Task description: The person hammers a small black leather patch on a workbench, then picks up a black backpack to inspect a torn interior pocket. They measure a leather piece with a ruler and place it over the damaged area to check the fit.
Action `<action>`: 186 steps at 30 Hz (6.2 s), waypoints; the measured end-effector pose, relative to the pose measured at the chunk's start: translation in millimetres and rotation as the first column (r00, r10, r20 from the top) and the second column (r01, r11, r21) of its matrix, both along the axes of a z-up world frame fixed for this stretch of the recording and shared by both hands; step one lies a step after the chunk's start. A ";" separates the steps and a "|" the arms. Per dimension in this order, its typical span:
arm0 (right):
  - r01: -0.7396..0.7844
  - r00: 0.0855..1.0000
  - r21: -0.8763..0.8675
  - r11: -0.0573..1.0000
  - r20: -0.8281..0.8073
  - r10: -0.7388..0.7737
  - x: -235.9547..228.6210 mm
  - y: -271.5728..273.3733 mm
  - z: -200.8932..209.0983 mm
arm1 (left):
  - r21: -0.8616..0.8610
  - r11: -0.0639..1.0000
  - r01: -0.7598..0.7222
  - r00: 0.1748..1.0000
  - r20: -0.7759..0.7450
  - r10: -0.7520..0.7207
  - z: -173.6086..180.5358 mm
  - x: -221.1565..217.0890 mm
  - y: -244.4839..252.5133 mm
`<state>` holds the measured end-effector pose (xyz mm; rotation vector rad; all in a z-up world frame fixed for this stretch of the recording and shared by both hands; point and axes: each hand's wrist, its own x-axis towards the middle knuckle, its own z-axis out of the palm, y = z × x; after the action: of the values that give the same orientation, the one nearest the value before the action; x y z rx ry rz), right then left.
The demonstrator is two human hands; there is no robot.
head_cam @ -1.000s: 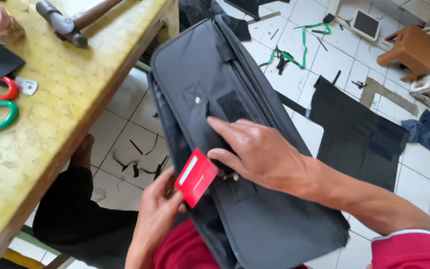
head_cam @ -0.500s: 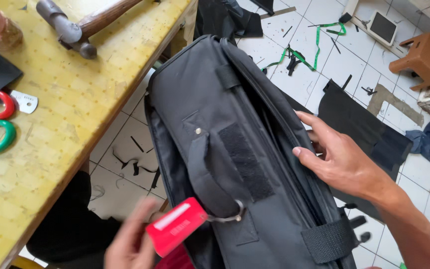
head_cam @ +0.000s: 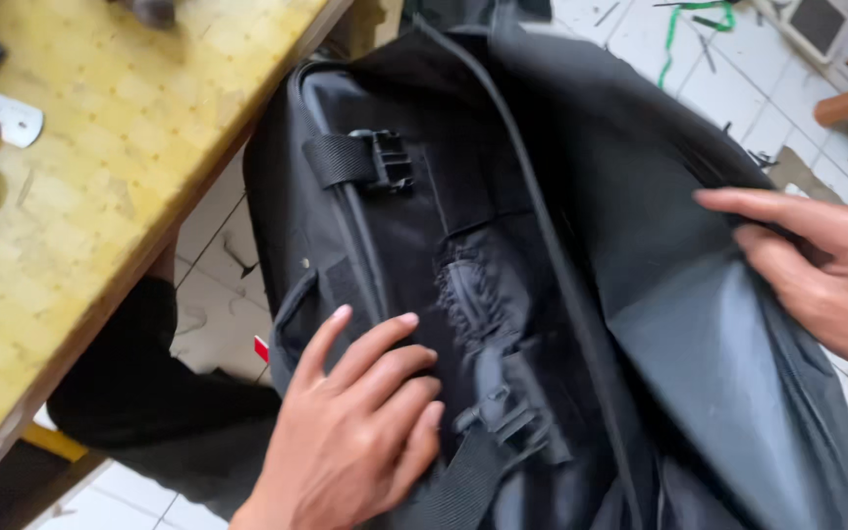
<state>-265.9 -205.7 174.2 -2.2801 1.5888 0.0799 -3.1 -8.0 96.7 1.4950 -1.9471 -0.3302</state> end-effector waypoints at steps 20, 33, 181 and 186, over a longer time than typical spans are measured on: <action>-0.357 0.917 -0.125 0.926 0.142 0.372 10.9 2.9 -7.5 | 0.326 0.872 0.364 0.887 -0.407 -0.218 16.1 -29.6 16.7; -0.951 0.231 -0.170 0.259 0.169 0.958 113.7 56.0 21.7 | 0.082 0.987 0.135 0.926 -0.364 -0.097 -3.8 -92.9 22.4; -0.879 0.411 -0.216 0.424 0.104 0.906 95.6 21.5 7.6 | 0.251 0.878 0.408 0.881 -0.362 -0.305 -84.3 21.0 -83.2; -0.882 0.408 -0.211 0.421 0.107 0.907 95.0 20.6 6.7 | 0.255 0.854 0.453 0.864 -0.363 -0.350 -78.1 23.8 -80.5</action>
<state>-170.9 -185.2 180.9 -2.8519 0.0647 0.0077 20.7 -88.5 18.7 1.1163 -2.0040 -1.0648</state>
